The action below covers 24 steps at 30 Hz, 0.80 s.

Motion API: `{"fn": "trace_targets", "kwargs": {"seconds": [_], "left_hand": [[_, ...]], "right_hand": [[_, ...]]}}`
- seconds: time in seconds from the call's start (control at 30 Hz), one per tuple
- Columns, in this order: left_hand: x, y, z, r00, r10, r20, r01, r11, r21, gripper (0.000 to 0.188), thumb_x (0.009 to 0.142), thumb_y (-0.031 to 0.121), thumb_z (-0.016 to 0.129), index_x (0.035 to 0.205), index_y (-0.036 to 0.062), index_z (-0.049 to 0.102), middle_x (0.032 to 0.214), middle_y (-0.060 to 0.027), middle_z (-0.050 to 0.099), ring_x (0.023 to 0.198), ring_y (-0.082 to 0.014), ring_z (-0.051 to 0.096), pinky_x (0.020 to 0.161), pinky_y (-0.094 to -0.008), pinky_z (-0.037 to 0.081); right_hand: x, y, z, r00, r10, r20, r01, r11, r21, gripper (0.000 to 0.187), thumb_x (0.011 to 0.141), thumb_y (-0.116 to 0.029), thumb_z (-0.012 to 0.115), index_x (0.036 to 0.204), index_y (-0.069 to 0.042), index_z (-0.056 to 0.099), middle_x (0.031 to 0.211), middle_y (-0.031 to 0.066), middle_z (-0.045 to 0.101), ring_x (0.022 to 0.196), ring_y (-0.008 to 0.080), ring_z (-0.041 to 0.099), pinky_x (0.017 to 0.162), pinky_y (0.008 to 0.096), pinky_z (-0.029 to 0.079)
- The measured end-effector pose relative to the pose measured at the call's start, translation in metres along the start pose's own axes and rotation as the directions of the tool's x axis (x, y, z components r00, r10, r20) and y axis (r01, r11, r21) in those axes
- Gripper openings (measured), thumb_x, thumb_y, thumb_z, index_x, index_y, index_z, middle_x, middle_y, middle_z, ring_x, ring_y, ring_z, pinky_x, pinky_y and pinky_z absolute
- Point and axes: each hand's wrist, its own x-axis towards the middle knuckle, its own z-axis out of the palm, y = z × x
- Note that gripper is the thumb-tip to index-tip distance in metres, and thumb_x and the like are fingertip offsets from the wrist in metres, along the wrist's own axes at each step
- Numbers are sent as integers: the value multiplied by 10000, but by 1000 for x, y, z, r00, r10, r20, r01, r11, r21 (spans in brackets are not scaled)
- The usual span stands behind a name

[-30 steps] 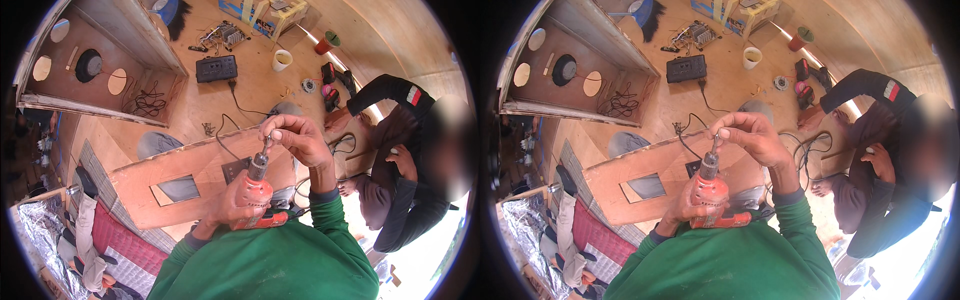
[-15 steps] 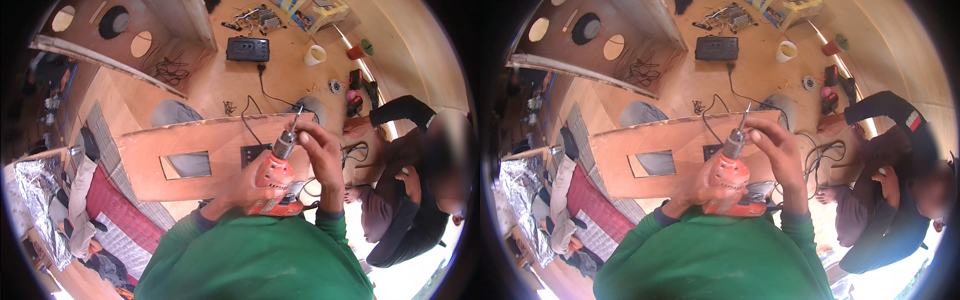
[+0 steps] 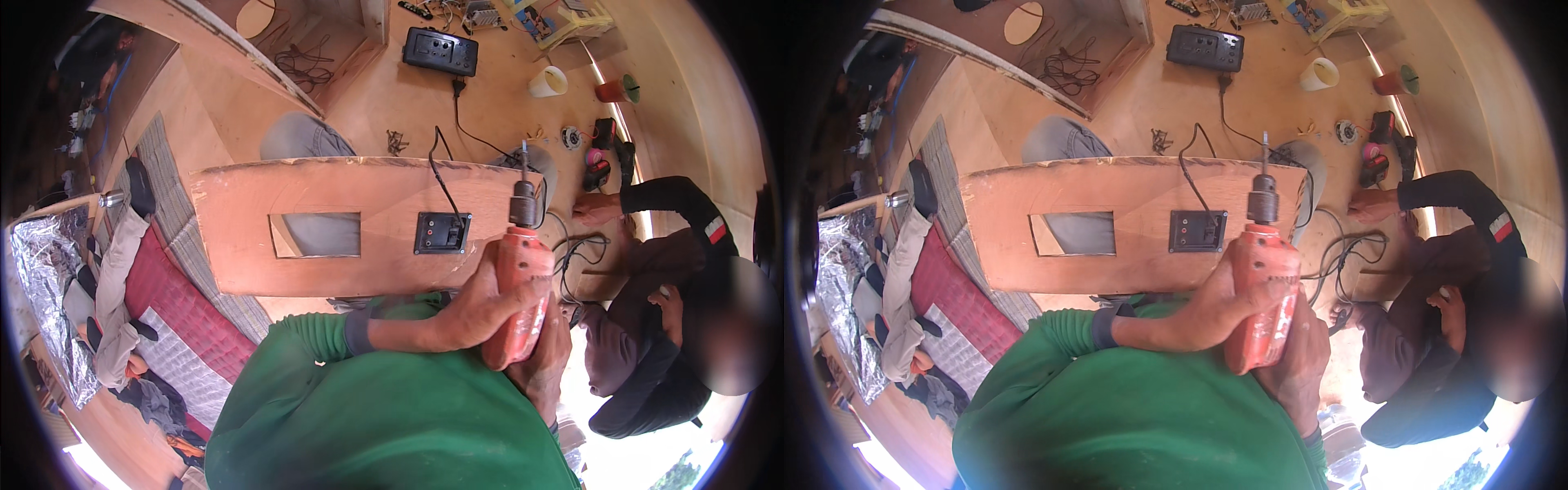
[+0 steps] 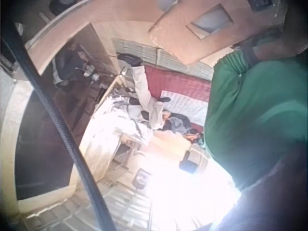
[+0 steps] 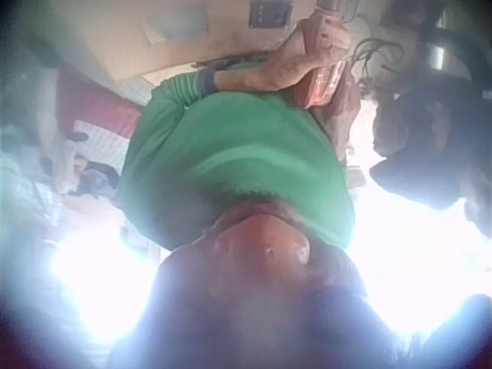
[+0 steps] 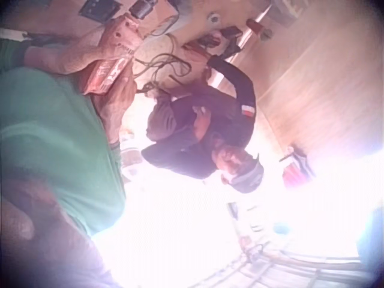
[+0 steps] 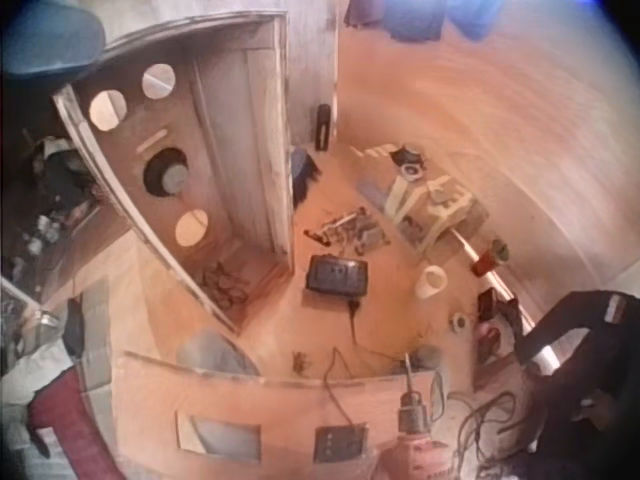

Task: The person uses a cordless drill to secure a black electrical outlet box to a wooden panel. They then switch to a corded drill to continue fastening the box. Finally, the person handles a circuit board and wires, connecting them to a power supply unit.

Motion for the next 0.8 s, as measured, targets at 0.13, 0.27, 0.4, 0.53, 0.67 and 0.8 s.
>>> {"fn": "trace_targets", "kwargs": {"seconds": [0.13,0.27,0.4,0.53,0.67,0.8], "left_hand": [[-2,18,-15,982,-10,186,-77,888,454,882,1089,542,659,1617,-55,281,1569,-288,483,1396,-319,607,1137,-455,510],[-6,79,-84,993,69,92,-113,736,668,457,1122,362,614,1271,-63,693,1088,-203,795,1035,-292,786,930,-438,599],[42,120,-152,702,662,262,-146,-227,963,330,1093,304,684,1124,-17,755,1028,-149,773,880,-317,731,829,-424,547],[62,107,-176,732,617,290,40,-463,886,378,1059,372,715,931,24,788,880,-128,755,831,-309,720,817,-423,512],[62,91,-180,761,605,233,141,-505,852,484,1057,418,708,710,84,761,713,-80,712,736,-264,702,764,-419,478],[63,91,-184,734,624,267,134,-518,845,510,1040,438,724,655,103,730,663,-65,689,683,-254,690,740,-414,473]], "right_hand": [[-7,-4,6,950,-7,-311,23,999,47,756,837,-188,917,1474,96,625,1064,211,812,882,365,813,798,413,633],[-14,-4,-31,994,104,-18,-95,956,276,758,836,-174,914,1483,92,623,1086,209,815,909,352,817,819,406,634],[-13,-10,-49,920,205,334,-335,853,400,761,834,-160,912,1493,88,621,1107,208,819,935,338,822,841,400,635],[-9,-21,-49,857,237,457,-431,817,384,765,833,-146,910,1502,84,619,1128,206,823,962,325,827,863,393,635],[-7,-32,-44,823,314,474,-507,783,361,720,793,-119,879,1443,86,649,1118,188,823,957,278,812,874,372,620],[0,-37,-44,828,294,477,-479,813,330,725,791,-99,874,1458,70,647,1146,181,824,971,249,814,883,355,615]]}}
